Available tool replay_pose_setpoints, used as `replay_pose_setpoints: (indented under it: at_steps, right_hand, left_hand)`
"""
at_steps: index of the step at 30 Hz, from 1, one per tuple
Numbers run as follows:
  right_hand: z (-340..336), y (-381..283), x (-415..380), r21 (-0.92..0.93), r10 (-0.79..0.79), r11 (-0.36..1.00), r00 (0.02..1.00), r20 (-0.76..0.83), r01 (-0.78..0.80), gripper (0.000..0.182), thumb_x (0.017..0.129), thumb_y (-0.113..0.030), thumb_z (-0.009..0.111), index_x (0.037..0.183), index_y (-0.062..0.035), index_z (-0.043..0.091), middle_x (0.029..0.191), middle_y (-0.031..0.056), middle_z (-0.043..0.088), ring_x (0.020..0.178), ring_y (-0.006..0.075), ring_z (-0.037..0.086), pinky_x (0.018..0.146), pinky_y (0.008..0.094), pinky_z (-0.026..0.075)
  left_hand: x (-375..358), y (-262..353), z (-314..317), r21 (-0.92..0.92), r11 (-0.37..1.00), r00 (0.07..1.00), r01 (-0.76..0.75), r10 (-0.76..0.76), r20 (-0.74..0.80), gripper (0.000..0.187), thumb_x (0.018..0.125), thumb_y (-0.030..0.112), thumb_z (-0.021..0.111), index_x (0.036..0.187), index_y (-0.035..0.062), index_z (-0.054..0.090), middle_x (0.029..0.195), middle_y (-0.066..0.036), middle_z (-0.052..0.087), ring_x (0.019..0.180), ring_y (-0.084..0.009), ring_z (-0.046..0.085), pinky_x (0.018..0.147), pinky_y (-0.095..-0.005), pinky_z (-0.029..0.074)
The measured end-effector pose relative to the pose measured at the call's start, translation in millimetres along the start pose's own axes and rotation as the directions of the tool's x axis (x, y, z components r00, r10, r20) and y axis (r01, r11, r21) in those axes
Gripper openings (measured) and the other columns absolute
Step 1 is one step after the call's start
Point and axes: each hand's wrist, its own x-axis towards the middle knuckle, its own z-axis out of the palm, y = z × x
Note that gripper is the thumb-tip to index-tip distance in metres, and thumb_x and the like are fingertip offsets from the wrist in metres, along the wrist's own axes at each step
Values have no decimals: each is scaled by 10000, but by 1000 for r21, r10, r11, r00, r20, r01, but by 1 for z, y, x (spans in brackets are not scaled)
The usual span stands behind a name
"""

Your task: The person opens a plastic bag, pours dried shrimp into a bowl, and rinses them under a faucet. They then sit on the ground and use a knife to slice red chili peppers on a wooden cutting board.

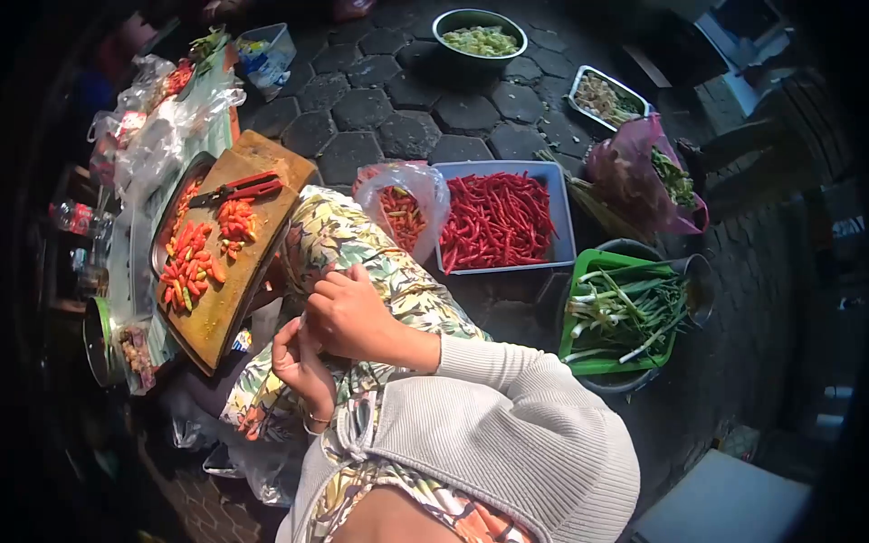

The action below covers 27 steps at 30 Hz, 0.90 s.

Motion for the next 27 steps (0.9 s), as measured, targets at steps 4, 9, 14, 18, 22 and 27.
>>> replay_pose_setpoints:
  at_steps: [4, 9, 14, 18, 22, 27]
  right_hand:
    - [0, 0, 7, 74, 16, 997, 992, 126, -25, 224, 626, -120, 692, 793, -95, 544, 711, 21, 497, 690, 211, 512, 645, 349, 306]
    - [5, 2, 25, 238, -9, 968, 929, 370, -85, 207, 670, -87, 648, 816, -37, 508, 782, 92, 500, 762, 294, 503, 664, 394, 364]
    - [-9, 34, 142, -106, -171, 980, 985, 10, 171, 303, 772, -56, 629, 1072, -35, 591, 882, 94, 591, 826, 248, 549, 728, 351, 429]
    - [27, 79, 182, -348, -10, 930, 954, 300, 119, 394, 828, -231, 592, 1188, -79, 542, 1106, 91, 576, 1060, 278, 519, 804, 537, 408]
    - [35, 71, 196, -367, 173, 929, 928, 329, -43, 421, 787, -187, 644, 1175, -57, 543, 1028, 138, 611, 957, 330, 591, 799, 527, 431]
    - [30, 85, 210, -205, 77, 979, 910, 407, 8, 248, 724, -143, 674, 920, 8, 674, 824, 195, 652, 794, 327, 635, 692, 383, 487]
  left_hand:
    - [2, 12, -2, 119, 990, 995, -82, 75, 59, 61, 863, -21, 579, 923, -30, 586, 912, -39, 602, 788, -76, 572, 702, -208, 480]
    - [-1, 12, -12, -36, 999, 994, 14, -18, -105, 48, 867, -9, 584, 913, -17, 576, 862, -26, 612, 786, -65, 568, 721, -193, 452]
    - [-4, 17, -43, -64, 995, 971, 71, -84, -223, 64, 889, 16, 565, 943, -18, 565, 812, -1, 598, 740, -40, 552, 668, -182, 456]
    - [-8, 12, -53, -65, 998, 968, 25, -40, -246, 76, 893, 22, 564, 955, -22, 562, 869, -25, 606, 793, -53, 560, 702, -179, 448]
    - [-12, 5, -63, -140, 989, 960, 40, -77, -270, 74, 890, 19, 567, 953, -21, 564, 893, -32, 608, 824, -55, 560, 724, -182, 452]
    - [-10, 8, -67, -195, 979, 954, 54, -108, -278, 60, 885, 22, 576, 932, -13, 569, 880, -19, 598, 818, -53, 557, 725, -182, 454]
